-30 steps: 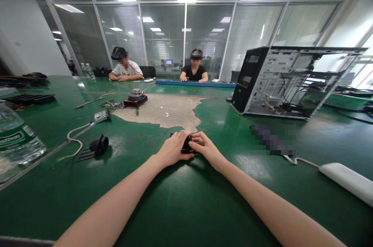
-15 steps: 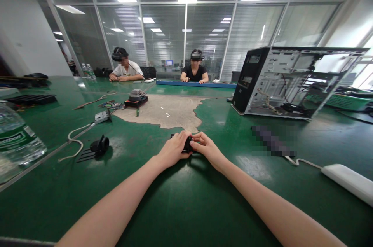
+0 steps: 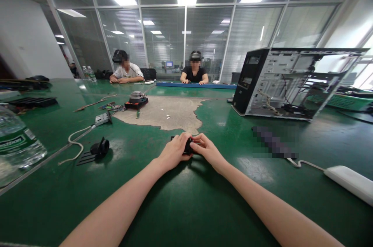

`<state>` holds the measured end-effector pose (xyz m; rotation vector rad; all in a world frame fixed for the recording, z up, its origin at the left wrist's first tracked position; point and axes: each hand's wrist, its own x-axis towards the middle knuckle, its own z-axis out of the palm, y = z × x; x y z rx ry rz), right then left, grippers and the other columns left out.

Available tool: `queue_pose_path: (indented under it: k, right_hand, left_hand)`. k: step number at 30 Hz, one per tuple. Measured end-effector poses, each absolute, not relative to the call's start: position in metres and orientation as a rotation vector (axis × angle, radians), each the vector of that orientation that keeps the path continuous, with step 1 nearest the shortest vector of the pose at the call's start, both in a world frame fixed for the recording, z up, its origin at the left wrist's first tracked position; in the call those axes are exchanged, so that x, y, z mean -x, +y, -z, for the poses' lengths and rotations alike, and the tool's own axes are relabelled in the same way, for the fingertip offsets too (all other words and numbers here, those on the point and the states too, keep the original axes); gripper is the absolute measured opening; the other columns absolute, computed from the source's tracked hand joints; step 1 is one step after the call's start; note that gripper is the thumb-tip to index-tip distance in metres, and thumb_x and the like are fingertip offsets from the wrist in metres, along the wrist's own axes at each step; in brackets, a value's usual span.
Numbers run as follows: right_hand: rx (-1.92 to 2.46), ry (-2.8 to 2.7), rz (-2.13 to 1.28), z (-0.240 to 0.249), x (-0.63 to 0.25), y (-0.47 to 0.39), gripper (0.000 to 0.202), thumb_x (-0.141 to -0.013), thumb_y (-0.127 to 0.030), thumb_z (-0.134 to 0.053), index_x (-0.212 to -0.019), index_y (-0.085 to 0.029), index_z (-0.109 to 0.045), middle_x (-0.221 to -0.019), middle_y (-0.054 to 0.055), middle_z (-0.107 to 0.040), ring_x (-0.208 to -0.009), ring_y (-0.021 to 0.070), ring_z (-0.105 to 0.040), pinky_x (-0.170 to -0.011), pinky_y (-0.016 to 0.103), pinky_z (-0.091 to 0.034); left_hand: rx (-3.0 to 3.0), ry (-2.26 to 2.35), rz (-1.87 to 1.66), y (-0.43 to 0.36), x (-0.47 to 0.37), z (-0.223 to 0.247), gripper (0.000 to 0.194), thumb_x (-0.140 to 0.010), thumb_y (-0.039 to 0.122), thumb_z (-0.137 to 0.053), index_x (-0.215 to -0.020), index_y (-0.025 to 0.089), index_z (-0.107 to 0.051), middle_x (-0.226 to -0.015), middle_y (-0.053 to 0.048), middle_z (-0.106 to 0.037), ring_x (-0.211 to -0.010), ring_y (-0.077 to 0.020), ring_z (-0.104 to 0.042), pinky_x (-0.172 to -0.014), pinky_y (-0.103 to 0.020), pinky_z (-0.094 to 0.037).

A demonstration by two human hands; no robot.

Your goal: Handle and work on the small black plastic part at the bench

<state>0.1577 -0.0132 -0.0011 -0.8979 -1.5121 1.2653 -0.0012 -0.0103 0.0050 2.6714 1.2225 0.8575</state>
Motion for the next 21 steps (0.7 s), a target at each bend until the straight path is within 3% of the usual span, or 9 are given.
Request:
queue_pose_path:
  k: [8,12,18,21]
  right_hand:
    - [0.986,-1.583,-1.222,0.003,-0.159,-0.009,0.027,-0.071,-0.034,-0.057,-0.091,-0.019,-0.051,-0.092,0.004,-0.057,-0.084,0.0154,-0.055,-0.075,0.032,-0.044]
    - [0.872,-1.568,-1.297,-0.003,-0.160,-0.016,0.033,-0.063,-0.027,-0.066,-0.091,-0.021,-0.048,-0.095,0.002,-0.056,-0.088,0.0153,-0.055,-0.078,0.031,-0.043]
    - [0.936,-1.519,-1.217,0.002,-0.157,-0.013,0.021,-0.070,-0.034,-0.059,-0.082,-0.021,-0.049,-0.084,0.000,-0.058,-0.075,0.0127,-0.056,-0.071,0.030,-0.044]
    - [0.981,-1.502,-1.186,0.005,-0.157,-0.009,0.025,-0.069,-0.035,-0.059,-0.086,-0.020,-0.050,-0.084,0.001,-0.058,-0.074,0.0130,-0.056,-0.068,0.029,-0.044]
  left_hand:
    - [-2.664,1.258,-0.832,-0.010,0.001,-0.005,0.055,-0.067,0.026,-0.062,-0.111,0.023,-0.031,-0.108,-0.004,-0.046,-0.093,-0.0204,-0.047,-0.077,-0.035,-0.044]
    - [-2.656,1.270,-0.815,-0.011,0.001,-0.005,0.055,-0.066,0.023,-0.062,-0.111,0.024,-0.031,-0.110,-0.003,-0.046,-0.092,-0.0201,-0.048,-0.074,-0.033,-0.044]
    - [-2.638,1.257,-0.854,-0.011,0.000,-0.005,0.055,-0.066,0.023,-0.062,-0.111,0.024,-0.031,-0.107,-0.004,-0.046,-0.095,-0.0206,-0.047,-0.076,-0.035,-0.043]
    - [-2.640,1.270,-0.841,-0.010,0.000,-0.004,0.056,-0.065,0.025,-0.063,-0.111,0.024,-0.031,-0.108,-0.004,-0.046,-0.095,-0.0212,-0.047,-0.077,-0.036,-0.044]
